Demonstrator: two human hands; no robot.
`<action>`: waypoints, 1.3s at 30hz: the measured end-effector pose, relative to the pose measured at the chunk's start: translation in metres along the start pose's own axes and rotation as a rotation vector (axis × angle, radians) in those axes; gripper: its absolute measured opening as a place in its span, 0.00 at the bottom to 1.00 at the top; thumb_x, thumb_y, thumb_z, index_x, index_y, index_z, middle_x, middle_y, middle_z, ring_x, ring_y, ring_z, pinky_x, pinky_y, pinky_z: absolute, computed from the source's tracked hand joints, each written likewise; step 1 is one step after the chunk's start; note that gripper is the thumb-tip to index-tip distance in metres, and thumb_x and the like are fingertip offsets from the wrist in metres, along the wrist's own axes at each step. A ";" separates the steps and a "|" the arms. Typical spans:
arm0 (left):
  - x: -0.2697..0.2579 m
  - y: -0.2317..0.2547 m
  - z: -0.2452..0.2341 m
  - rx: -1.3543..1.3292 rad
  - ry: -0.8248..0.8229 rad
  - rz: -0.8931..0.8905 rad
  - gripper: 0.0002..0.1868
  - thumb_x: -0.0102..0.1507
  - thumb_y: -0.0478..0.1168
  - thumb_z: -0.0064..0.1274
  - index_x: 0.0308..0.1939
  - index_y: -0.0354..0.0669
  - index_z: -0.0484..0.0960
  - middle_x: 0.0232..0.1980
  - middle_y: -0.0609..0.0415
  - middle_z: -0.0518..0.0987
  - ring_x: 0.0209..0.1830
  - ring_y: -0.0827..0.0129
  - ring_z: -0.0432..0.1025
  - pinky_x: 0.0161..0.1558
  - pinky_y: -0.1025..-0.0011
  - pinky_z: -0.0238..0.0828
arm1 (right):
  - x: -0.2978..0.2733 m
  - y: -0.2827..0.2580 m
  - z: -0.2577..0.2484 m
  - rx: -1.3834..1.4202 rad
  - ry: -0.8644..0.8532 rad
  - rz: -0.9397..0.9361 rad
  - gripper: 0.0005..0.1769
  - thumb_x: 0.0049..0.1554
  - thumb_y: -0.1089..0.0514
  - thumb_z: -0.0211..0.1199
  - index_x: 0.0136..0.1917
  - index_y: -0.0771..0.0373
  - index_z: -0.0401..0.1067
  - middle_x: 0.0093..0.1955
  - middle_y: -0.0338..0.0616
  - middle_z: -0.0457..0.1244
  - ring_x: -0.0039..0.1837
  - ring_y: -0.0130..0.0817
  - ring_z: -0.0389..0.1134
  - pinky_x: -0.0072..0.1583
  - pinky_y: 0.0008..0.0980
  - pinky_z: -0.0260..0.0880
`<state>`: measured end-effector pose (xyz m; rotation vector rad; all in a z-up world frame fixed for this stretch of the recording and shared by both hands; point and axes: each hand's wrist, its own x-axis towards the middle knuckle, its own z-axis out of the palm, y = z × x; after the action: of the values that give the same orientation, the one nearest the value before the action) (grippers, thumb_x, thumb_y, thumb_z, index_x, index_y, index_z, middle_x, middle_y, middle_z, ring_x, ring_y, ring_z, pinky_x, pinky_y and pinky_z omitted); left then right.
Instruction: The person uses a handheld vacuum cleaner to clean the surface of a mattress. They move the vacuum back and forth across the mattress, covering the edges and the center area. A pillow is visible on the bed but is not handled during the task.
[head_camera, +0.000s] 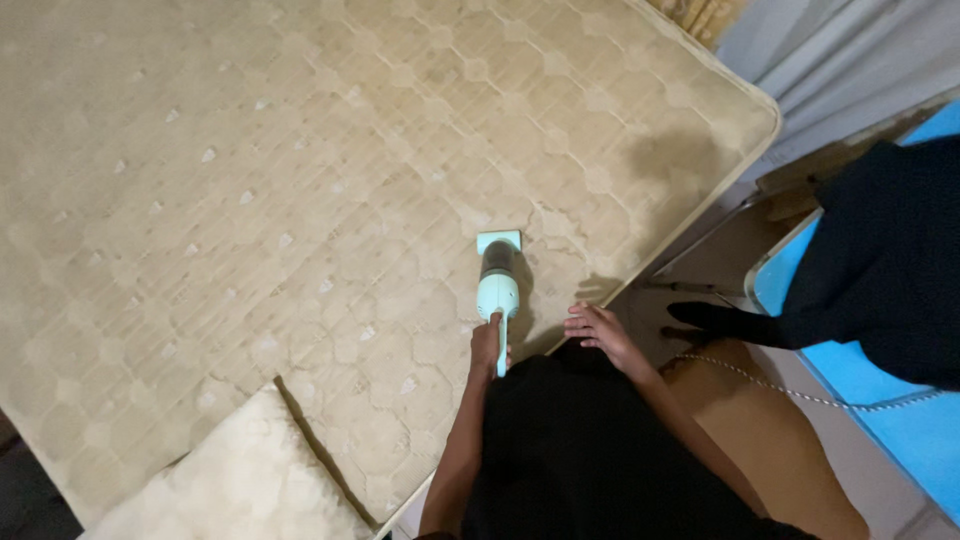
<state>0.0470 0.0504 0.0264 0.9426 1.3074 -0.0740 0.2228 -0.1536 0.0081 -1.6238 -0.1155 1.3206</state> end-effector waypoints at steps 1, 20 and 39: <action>0.001 0.002 0.004 -0.024 -0.015 -0.001 0.28 0.65 0.60 0.47 0.36 0.34 0.75 0.20 0.47 0.71 0.09 0.62 0.64 0.12 0.63 0.61 | 0.000 0.002 -0.004 -0.018 -0.005 -0.001 0.32 0.66 0.35 0.43 0.68 0.61 0.68 0.60 0.49 0.70 0.59 0.37 0.74 0.54 0.37 0.73; 0.006 0.052 0.096 -0.297 0.166 0.086 0.31 0.67 0.61 0.48 0.28 0.33 0.73 0.18 0.51 0.70 0.09 0.65 0.64 0.12 0.63 0.61 | 0.031 -0.074 -0.107 -0.131 -0.215 0.108 0.28 0.66 0.39 0.46 0.66 0.60 0.69 0.56 0.46 0.71 0.56 0.33 0.74 0.53 0.34 0.69; 0.043 0.005 0.197 -0.234 0.420 0.181 0.38 0.69 0.66 0.42 0.32 0.27 0.80 0.16 0.44 0.74 0.12 0.60 0.71 0.18 0.61 0.68 | 0.083 -0.092 -0.210 -0.327 -0.344 0.155 0.30 0.65 0.35 0.48 0.65 0.59 0.70 0.57 0.46 0.71 0.57 0.35 0.74 0.52 0.33 0.69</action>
<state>0.2172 -0.0494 -0.0147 0.8974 1.5668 0.4299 0.4636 -0.1873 -0.0021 -1.6833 -0.4409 1.7660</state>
